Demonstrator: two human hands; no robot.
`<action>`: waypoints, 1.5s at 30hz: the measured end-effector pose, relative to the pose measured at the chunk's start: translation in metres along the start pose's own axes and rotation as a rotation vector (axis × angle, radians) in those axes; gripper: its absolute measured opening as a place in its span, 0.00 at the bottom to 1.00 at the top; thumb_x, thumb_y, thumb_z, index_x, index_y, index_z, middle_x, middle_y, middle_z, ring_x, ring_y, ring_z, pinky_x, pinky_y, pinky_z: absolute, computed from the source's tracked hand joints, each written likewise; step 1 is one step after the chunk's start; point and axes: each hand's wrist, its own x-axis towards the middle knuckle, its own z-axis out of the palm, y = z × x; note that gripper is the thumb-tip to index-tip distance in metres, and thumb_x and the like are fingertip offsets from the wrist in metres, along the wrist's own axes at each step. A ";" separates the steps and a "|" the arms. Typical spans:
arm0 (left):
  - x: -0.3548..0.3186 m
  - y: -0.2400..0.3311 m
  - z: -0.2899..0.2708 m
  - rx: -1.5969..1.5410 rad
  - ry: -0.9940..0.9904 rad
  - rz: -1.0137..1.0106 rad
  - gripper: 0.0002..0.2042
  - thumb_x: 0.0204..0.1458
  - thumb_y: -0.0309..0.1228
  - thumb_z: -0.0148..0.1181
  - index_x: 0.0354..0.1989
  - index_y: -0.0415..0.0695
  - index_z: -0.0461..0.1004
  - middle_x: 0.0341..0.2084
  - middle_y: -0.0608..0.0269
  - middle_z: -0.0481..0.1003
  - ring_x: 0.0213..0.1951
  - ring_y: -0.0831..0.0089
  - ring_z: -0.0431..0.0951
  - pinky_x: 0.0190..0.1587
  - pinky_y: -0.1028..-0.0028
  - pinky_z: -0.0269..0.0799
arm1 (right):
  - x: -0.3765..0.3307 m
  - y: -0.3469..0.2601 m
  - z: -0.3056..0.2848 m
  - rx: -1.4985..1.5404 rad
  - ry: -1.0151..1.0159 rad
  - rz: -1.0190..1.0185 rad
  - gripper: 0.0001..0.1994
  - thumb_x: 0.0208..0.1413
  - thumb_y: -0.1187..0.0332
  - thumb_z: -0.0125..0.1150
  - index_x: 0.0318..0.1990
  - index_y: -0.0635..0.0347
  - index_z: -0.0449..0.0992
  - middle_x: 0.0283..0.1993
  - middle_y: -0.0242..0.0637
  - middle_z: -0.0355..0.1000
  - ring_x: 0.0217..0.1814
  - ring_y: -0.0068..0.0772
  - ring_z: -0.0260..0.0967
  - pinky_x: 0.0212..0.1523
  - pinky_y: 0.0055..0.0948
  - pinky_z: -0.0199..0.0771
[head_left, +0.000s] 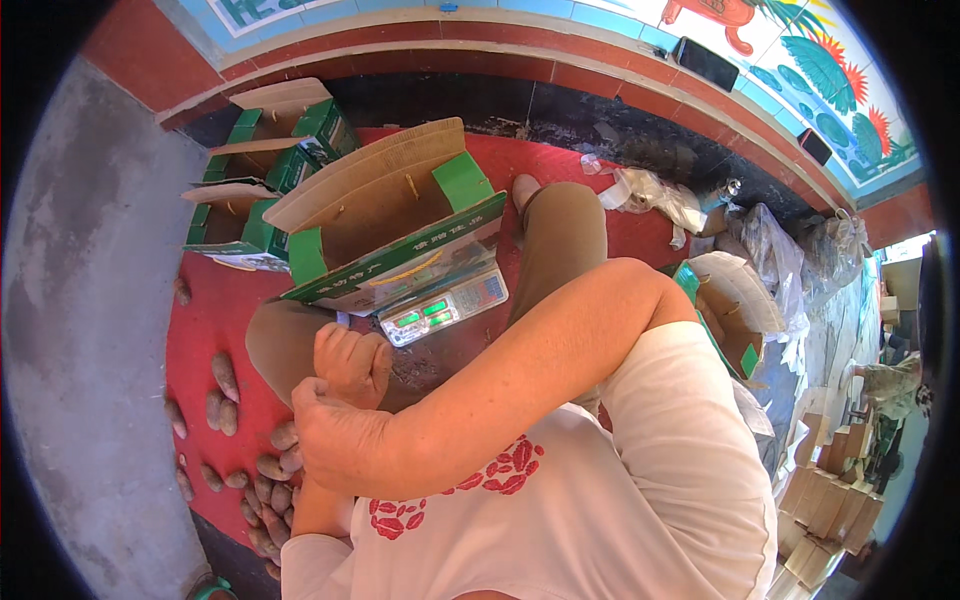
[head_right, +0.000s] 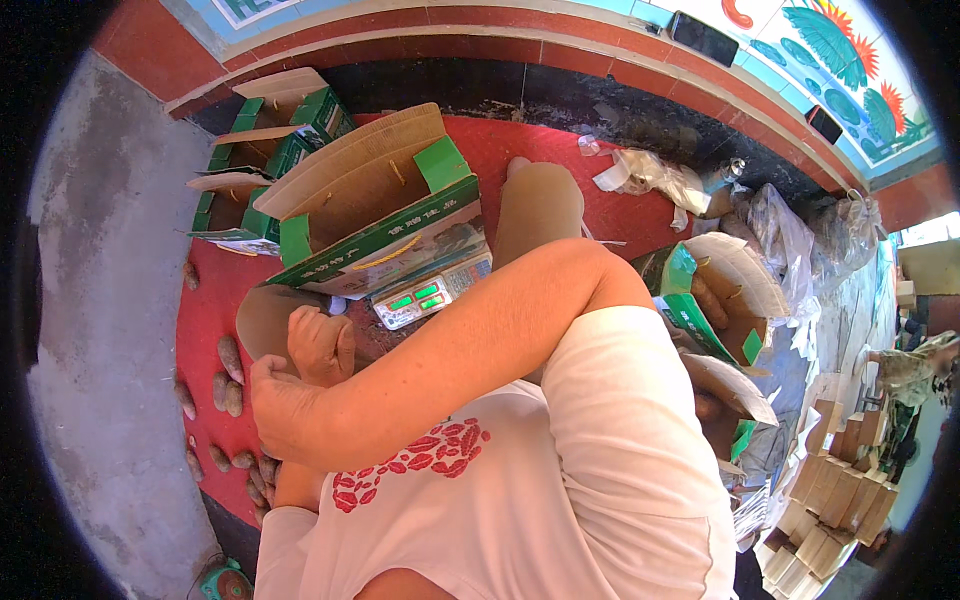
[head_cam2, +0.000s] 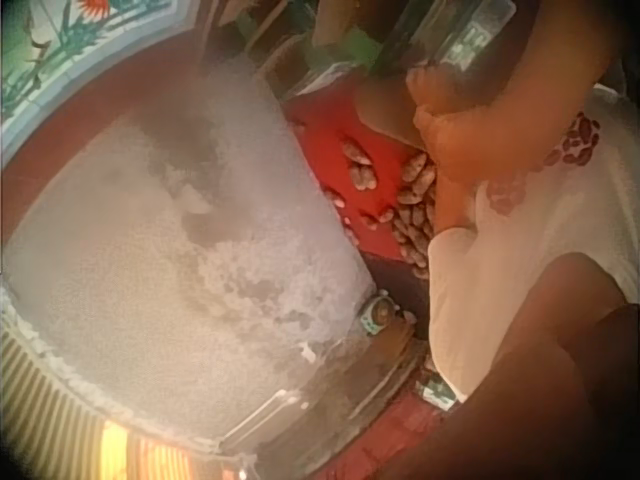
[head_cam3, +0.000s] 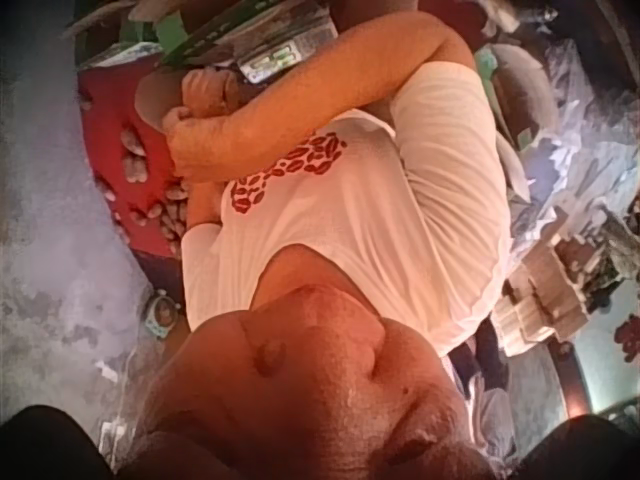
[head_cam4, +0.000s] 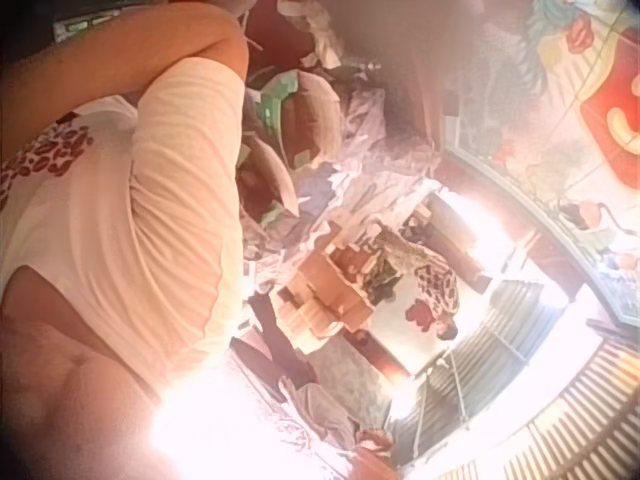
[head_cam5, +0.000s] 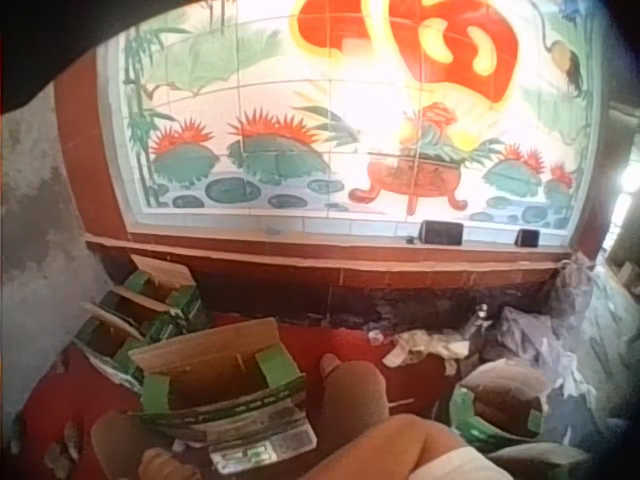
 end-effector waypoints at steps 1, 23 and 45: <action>0.000 0.001 -0.005 0.023 0.003 -0.005 0.05 0.45 0.27 0.60 0.21 0.43 0.71 0.15 0.61 0.64 0.22 0.61 0.66 0.36 0.63 0.64 | -0.001 0.000 -0.002 -0.007 0.012 -0.009 0.10 0.41 0.61 0.57 0.26 0.55 0.79 0.24 0.30 0.71 0.24 0.31 0.63 0.28 0.35 0.53; -0.193 -0.099 -0.087 0.534 0.440 -0.969 0.15 0.53 0.33 0.56 0.16 0.41 0.67 0.16 0.50 0.69 0.21 0.50 0.71 0.28 0.58 0.64 | -0.091 0.050 0.139 0.239 0.537 0.622 0.12 0.44 0.72 0.67 0.20 0.57 0.65 0.21 0.38 0.63 0.23 0.42 0.63 0.25 0.38 0.62; -0.410 -0.015 0.060 0.092 -0.166 -2.557 0.39 0.46 0.42 0.62 0.67 0.55 0.49 0.60 0.53 0.62 0.62 0.54 0.63 0.60 0.62 0.64 | -0.053 0.035 0.212 0.526 0.007 0.589 0.11 0.49 0.67 0.64 0.22 0.61 0.70 0.21 0.45 0.69 0.22 0.49 0.69 0.25 0.42 0.68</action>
